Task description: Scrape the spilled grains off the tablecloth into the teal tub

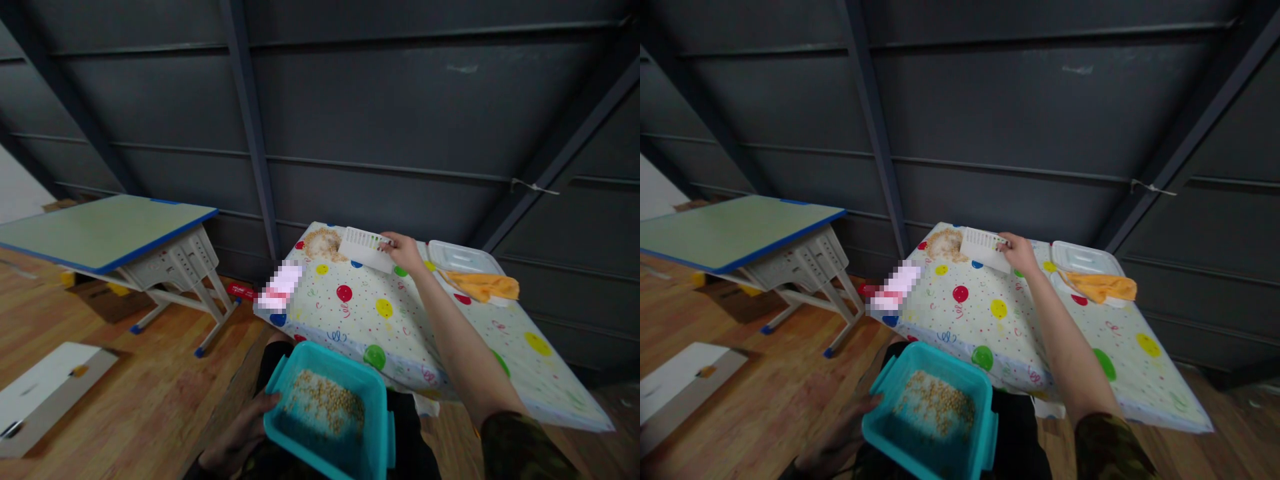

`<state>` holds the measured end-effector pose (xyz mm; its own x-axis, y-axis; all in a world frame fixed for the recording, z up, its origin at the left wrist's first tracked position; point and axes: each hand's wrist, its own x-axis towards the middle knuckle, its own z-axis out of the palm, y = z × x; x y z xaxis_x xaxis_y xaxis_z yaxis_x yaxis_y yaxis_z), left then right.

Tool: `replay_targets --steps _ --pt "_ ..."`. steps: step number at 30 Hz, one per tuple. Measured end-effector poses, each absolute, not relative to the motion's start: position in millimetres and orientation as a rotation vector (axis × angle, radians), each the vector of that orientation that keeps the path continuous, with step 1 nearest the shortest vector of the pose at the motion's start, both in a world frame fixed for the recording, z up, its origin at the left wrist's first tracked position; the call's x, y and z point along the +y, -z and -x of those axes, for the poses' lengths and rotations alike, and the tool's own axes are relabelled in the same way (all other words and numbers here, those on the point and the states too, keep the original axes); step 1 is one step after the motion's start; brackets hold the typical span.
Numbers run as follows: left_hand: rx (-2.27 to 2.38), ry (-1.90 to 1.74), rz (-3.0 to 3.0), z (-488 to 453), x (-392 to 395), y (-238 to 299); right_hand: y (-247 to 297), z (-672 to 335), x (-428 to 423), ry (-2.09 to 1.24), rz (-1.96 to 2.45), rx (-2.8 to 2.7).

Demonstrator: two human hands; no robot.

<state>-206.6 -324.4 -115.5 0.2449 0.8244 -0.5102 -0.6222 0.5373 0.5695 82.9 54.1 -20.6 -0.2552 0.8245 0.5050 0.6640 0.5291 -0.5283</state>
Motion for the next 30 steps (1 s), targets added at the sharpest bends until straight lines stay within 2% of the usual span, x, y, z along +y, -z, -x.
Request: replay_targets --steps 15,21,30 --pt "0.838 -1.020 -0.314 204.0 -322.2 104.7 11.6 -93.7 54.6 -0.333 1.270 -1.886" --pt "0.845 -1.007 -0.324 206.5 -322.7 106.2 21.2 -94.4 55.1 -0.859 1.335 -1.668" --pt "0.838 -1.038 -0.371 205.9 -322.2 103.0 30.3 -100.0 52.6 -1.423 1.389 -1.545"
